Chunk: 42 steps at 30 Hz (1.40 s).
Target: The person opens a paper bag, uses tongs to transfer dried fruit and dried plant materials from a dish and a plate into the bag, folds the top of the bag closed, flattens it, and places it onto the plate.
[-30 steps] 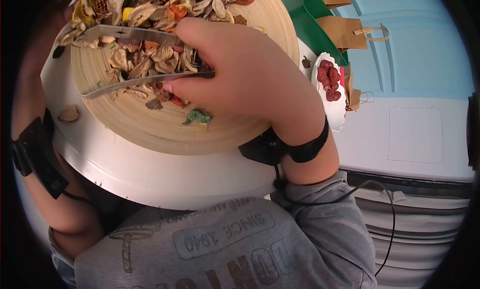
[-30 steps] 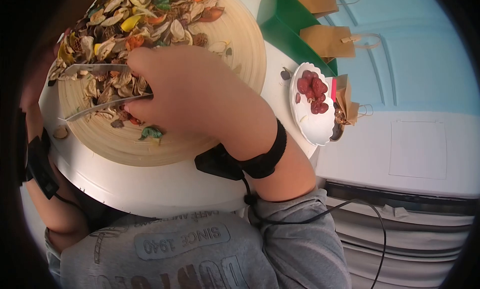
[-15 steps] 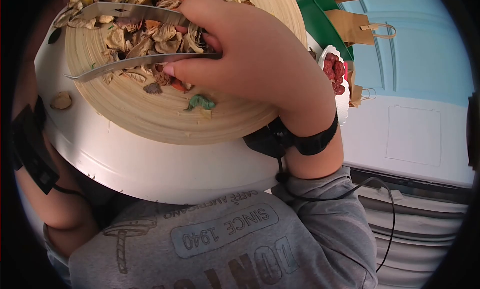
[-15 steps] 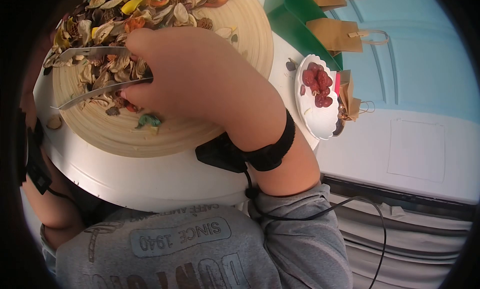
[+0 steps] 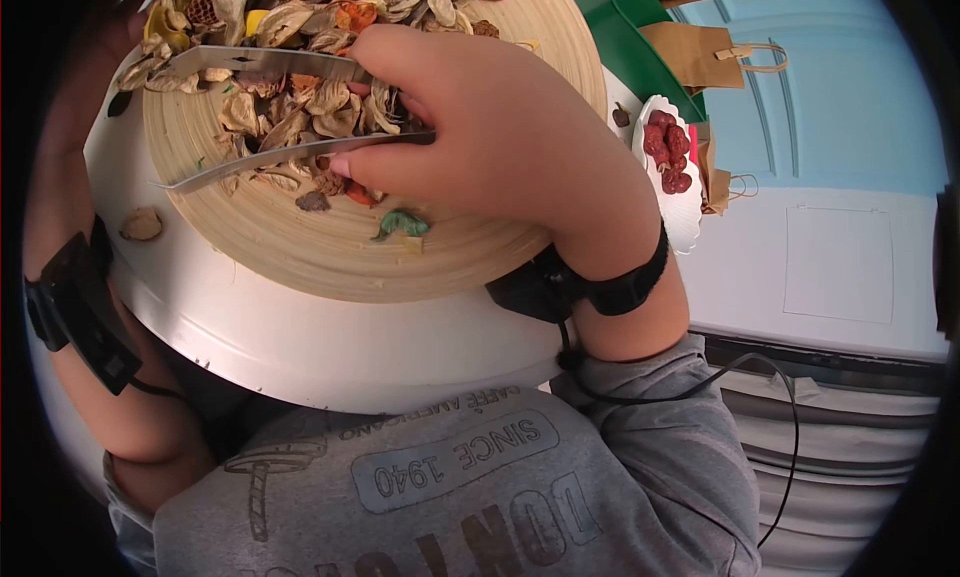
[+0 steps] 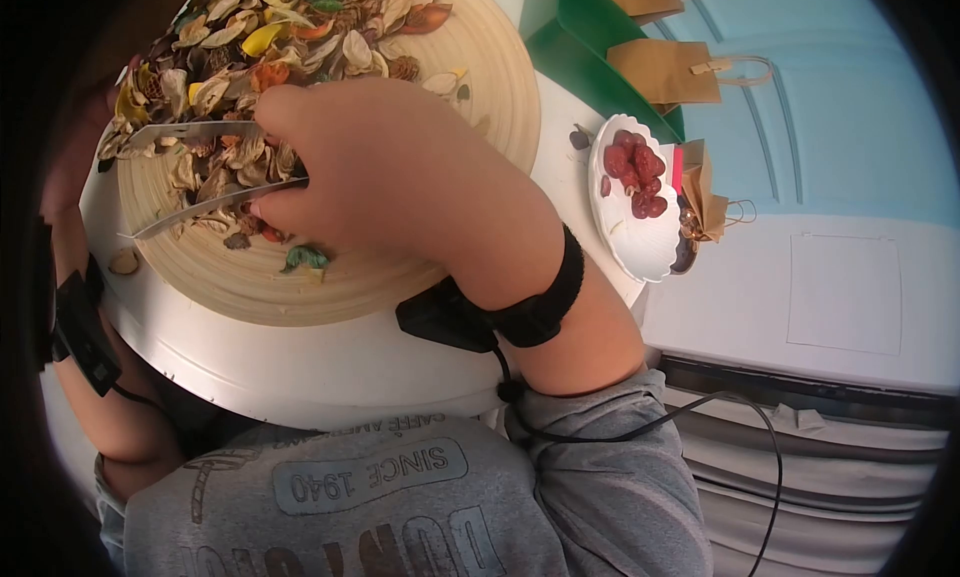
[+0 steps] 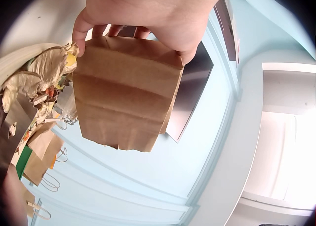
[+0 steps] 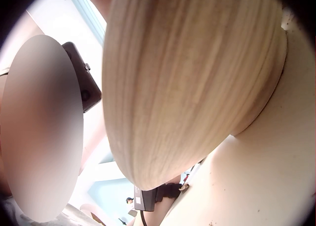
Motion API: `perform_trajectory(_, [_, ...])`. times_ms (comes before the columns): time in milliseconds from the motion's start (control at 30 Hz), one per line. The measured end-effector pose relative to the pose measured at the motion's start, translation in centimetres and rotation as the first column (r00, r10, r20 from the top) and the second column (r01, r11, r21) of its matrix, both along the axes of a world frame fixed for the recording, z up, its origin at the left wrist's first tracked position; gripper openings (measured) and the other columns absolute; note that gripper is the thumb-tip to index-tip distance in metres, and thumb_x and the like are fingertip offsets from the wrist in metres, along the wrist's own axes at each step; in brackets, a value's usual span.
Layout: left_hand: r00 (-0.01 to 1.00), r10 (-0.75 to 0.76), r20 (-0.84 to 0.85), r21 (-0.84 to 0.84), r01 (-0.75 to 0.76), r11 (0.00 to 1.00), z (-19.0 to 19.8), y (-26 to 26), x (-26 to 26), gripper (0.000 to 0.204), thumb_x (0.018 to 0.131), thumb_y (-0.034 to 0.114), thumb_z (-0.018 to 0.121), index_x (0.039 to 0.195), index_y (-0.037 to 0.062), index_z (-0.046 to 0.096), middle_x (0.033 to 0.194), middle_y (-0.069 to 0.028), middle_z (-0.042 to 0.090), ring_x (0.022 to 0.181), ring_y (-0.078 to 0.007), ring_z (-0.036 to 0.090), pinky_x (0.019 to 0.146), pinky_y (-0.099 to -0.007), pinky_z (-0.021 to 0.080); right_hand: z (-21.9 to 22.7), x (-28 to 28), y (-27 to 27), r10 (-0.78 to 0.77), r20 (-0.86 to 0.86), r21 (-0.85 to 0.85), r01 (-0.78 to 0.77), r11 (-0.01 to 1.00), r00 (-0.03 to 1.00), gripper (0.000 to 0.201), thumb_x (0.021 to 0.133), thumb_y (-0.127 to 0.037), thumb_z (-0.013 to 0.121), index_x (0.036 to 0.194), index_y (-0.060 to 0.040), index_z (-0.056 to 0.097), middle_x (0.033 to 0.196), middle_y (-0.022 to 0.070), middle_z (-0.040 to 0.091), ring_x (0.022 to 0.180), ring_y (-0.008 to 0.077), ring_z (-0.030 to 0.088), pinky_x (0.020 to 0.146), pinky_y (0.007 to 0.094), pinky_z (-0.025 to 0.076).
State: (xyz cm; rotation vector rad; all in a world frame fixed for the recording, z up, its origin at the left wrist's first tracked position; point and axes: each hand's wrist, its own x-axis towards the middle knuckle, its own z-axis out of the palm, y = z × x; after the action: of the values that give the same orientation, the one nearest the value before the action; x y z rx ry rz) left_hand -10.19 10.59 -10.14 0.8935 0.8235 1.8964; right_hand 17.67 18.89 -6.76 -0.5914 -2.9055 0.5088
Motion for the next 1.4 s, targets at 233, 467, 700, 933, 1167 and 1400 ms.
perform_trajectory(233, [0.846,-0.471,0.250,0.349,0.374,0.859,-0.8,-0.2,-1.8,0.076,0.088,0.066,0.043,0.146,0.0167,0.041,0.147,-0.0136,0.039,0.133,-0.0381,0.037,0.097,-0.0658,0.034,-0.4,0.2,0.1,0.005,-0.015,-0.009,-0.006,1.000,1.000,0.038,0.079,-0.031,0.075,0.100,-0.0051,0.057,0.082,0.0156,0.060,0.077,0.0353,0.061,0.066,0.0416,0.046])
perform_trajectory(467, [0.933,-0.145,-0.328,0.231,0.228,0.946,-1.9,0.3,-0.6,0.077,0.086,0.067,0.047,0.147,0.0194,0.042,0.146,-0.0111,0.042,0.132,-0.0360,0.040,0.098,-0.0648,0.036,0.1,0.1,0.0,-0.015,0.034,-0.040,0.017,0.999,0.999,0.039,0.080,-0.033,0.074,0.101,-0.0053,0.057,0.085,0.0173,0.062,0.083,0.0377,0.061,0.070,0.0433,0.047])
perform_trajectory(700, [0.995,-0.083,0.058,0.057,0.080,0.995,-0.1,-0.1,-0.2,0.080,0.084,0.067,0.050,0.147,0.0197,0.041,0.147,-0.0104,0.041,0.132,-0.0354,0.040,0.098,-0.0635,0.037,0.2,0.0,0.0,-0.003,0.050,-0.034,0.005,0.999,0.999,0.038,0.080,-0.033,0.073,0.100,-0.0051,0.057,0.086,0.0179,0.062,0.084,0.0389,0.061,0.070,0.0452,0.047])
perform_trajectory(933, [0.931,-0.281,0.231,0.194,0.240,0.951,-0.4,-0.4,-1.0,0.081,0.084,0.067,0.051,0.148,0.0197,0.039,0.147,-0.0109,0.040,0.133,-0.0353,0.039,0.098,-0.0628,0.037,0.1,0.1,0.0,-0.003,0.031,-0.026,0.004,1.000,1.000,0.038,0.080,-0.034,0.073,0.099,-0.0051,0.057,0.086,0.0177,0.062,0.084,0.0387,0.061,0.070,0.0447,0.047])
perform_trajectory(1167, [0.971,-0.184,-0.155,0.202,0.213,0.956,-0.7,0.2,-1.1,0.072,0.089,0.061,0.046,0.145,0.0159,0.043,0.145,-0.0122,0.042,0.131,-0.0352,0.042,0.100,-0.0614,0.037,0.1,0.1,0.0,-0.006,0.043,-0.023,0.007,1.000,0.999,0.038,0.080,-0.033,0.073,0.100,-0.0054,0.057,0.086,0.0176,0.062,0.085,0.0387,0.062,0.070,0.0447,0.048])
perform_trajectory(1400, [0.914,-0.352,0.203,0.275,0.292,0.916,-3.7,-0.1,-4.9,0.048,0.101,0.040,0.044,0.135,0.0055,0.051,0.137,-0.0125,0.053,0.125,-0.0320,0.052,0.100,-0.0533,0.047,0.2,0.1,-0.1,0.013,-0.006,-0.032,-0.013,0.999,1.000,0.038,0.079,-0.034,0.074,0.100,-0.0064,0.057,0.083,0.0163,0.062,0.082,0.0379,0.062,0.068,0.0453,0.048])
